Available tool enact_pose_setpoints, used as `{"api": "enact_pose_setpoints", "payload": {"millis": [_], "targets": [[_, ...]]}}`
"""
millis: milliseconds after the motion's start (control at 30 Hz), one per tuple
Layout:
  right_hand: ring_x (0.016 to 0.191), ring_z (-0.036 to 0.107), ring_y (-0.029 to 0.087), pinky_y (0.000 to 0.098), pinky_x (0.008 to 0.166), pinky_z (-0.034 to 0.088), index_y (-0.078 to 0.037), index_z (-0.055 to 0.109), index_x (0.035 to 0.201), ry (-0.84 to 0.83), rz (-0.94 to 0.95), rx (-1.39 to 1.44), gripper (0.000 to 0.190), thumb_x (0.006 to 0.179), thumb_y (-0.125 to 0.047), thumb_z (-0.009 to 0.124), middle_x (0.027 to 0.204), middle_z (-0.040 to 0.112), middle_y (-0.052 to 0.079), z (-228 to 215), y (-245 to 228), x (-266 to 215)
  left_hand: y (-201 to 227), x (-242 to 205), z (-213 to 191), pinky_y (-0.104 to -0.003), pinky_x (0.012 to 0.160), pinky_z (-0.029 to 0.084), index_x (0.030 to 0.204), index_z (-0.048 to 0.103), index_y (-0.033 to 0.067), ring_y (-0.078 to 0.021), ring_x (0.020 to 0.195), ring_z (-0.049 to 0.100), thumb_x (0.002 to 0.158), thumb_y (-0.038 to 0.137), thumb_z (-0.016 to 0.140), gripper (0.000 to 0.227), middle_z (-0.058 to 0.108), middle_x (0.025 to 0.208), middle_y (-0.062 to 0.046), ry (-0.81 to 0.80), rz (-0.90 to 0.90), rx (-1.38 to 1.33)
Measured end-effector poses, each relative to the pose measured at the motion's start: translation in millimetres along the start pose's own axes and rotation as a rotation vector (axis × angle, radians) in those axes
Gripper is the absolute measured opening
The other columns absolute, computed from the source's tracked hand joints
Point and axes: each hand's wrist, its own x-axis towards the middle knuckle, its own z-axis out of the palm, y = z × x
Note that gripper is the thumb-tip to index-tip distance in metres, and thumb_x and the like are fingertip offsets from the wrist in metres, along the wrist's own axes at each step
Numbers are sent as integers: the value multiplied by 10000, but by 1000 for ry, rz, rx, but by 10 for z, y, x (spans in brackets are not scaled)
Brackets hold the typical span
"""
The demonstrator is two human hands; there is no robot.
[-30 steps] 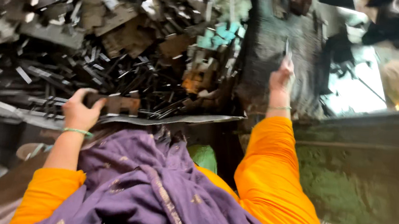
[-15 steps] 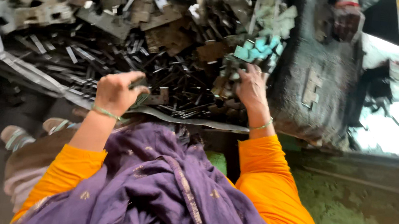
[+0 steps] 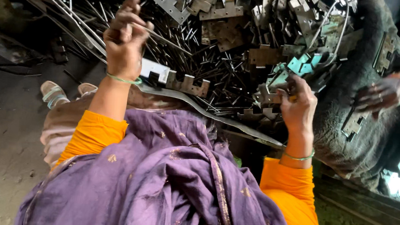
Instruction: The person sorts small metal hardware pieces from a large bin, picking up items by hand and placing them into a separate pile. Other workers are visible nearby performing similar sorting tasks.
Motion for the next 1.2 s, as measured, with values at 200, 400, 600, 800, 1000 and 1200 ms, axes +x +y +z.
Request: {"api": "enact_pose_setpoints", "payload": {"millis": [200, 400, 600, 800, 1000, 1200], "targets": [[1039, 685, 339, 445, 881, 553, -201, 702, 1366, -120, 40, -351, 488, 909, -69, 812, 1171, 698, 147, 3, -64, -14, 112, 165, -450, -468, 985, 624, 1089, 643, 127, -246, 1146, 666, 979, 545, 630, 431, 629, 1294, -111, 189, -316, -845], [1152, 602, 403, 480, 930, 526, -152, 577, 1458, -456, 93, -489, 889, 616, -63, 847, 1252, 574, 190, -125, -202, -18, -119, 343, -356, -506, 964, 650, 1243, 641, 38, -286, 994, 726, 1022, 195, 599, 274, 691, 1137, -142, 59, -579, -603], [1110, 619, 384, 428, 911, 560, -97, 536, 1463, -639, 88, -669, 865, 645, -21, 811, 1286, 548, 232, -62, -155, -66, -1033, -51, -201, -412, 796, 587, 928, 674, 114, -320, 926, 685, 806, 9, 624, 168, 698, 944, -123, -731, 136, 1501], [1076, 648, 358, 418, 879, 581, -104, 575, 1418, -547, 17, -703, 687, 747, -31, 707, 1278, 577, 212, -85, -34, -214, -1577, -174, -396, -352, 832, 539, 852, 680, 193, -267, 977, 601, 791, 147, 638, 87, 628, 988, -48, -1008, 500, 1557], [1014, 649, 374, 483, 838, 530, -204, 737, 1199, -499, 71, -590, 336, 864, -197, 718, 1097, 652, 127, -110, 111, -390, -1486, -195, -297, -414, 879, 517, 1029, 709, 191, -261, 1089, 617, 753, 174, 658, 282, 685, 1102, -49, -1071, 629, 1428], [972, 754, 261, 350, 793, 609, -78, 673, 1276, -198, 278, 366, 382, 899, -21, 655, 1083, 763, 108, 195, 191, -309, -1442, -95, 109, -393, 820, 540, 1018, 701, 119, -249, 897, 671, 1025, 194, 709, 76, 737, 968, -68, -122, -87, 498]]}}
